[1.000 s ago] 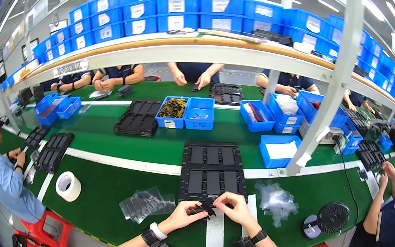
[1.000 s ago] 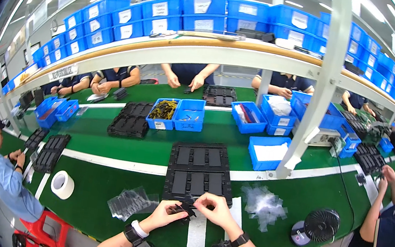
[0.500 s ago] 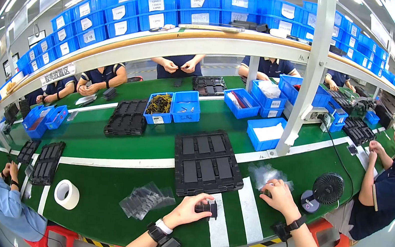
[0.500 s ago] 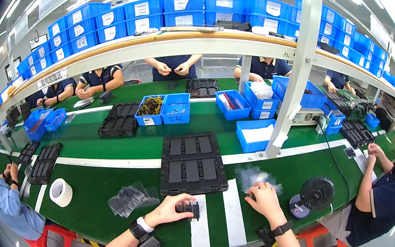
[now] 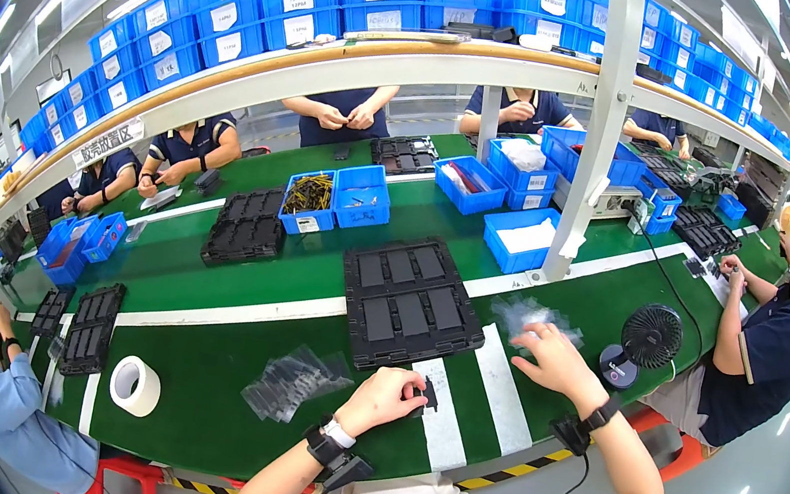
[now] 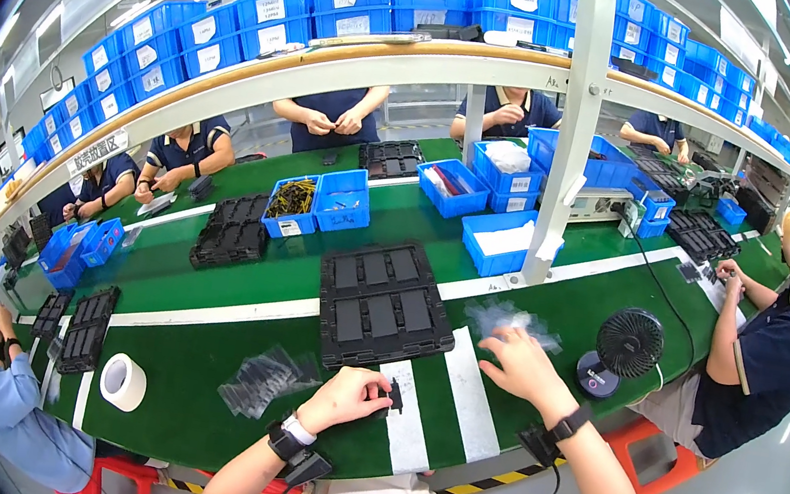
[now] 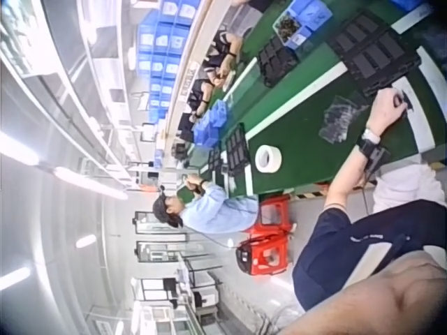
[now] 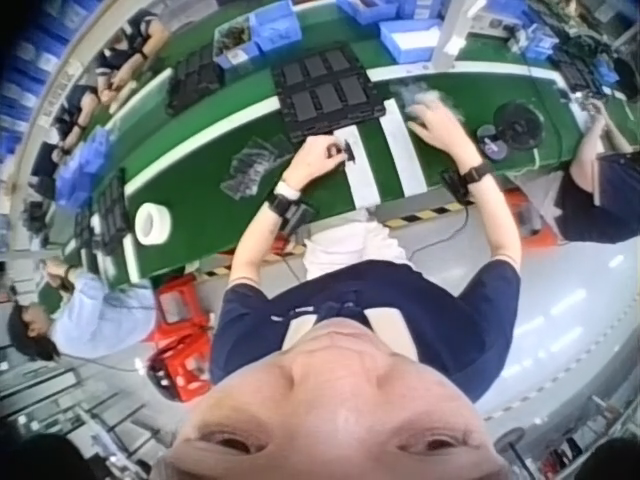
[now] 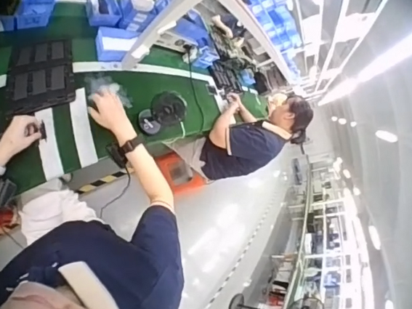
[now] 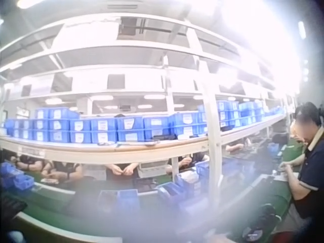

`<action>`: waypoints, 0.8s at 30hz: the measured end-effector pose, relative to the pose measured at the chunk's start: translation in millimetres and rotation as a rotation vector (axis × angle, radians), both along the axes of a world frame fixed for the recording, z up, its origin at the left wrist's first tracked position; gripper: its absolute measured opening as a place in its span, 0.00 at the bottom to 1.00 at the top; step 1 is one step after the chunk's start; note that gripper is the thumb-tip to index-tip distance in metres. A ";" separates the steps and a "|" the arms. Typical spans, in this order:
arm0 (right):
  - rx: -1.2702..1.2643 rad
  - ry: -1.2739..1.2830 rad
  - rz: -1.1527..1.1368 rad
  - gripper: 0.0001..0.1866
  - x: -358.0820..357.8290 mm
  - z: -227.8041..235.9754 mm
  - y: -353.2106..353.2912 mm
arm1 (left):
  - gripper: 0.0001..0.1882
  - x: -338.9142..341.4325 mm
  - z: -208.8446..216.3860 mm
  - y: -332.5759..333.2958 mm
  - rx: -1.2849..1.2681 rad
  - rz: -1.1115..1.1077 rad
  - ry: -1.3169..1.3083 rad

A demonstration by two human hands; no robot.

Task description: Manually assembling small black plastic housing components by inserting pieces and applying adhesive or protective film.

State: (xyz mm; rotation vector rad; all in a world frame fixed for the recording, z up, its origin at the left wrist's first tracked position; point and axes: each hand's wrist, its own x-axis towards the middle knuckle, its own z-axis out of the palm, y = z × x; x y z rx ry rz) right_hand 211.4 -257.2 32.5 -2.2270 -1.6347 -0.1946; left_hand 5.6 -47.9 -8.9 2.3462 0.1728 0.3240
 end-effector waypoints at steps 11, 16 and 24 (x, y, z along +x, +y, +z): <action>0.033 0.450 0.418 0.09 -1.2 -23.7 128.2 | 0.11 -2.2 1.4 -1.0 -0.097 -0.108 0.034; 0.021 0.685 0.292 0.13 -3.5 -45.9 144.1 | 0.11 -4.5 -2.3 -0.9 -0.088 -0.087 0.066; 0.171 0.477 0.024 0.18 -17.0 -46.0 148.8 | 0.10 -5.6 1.9 -0.2 -0.124 -0.080 0.092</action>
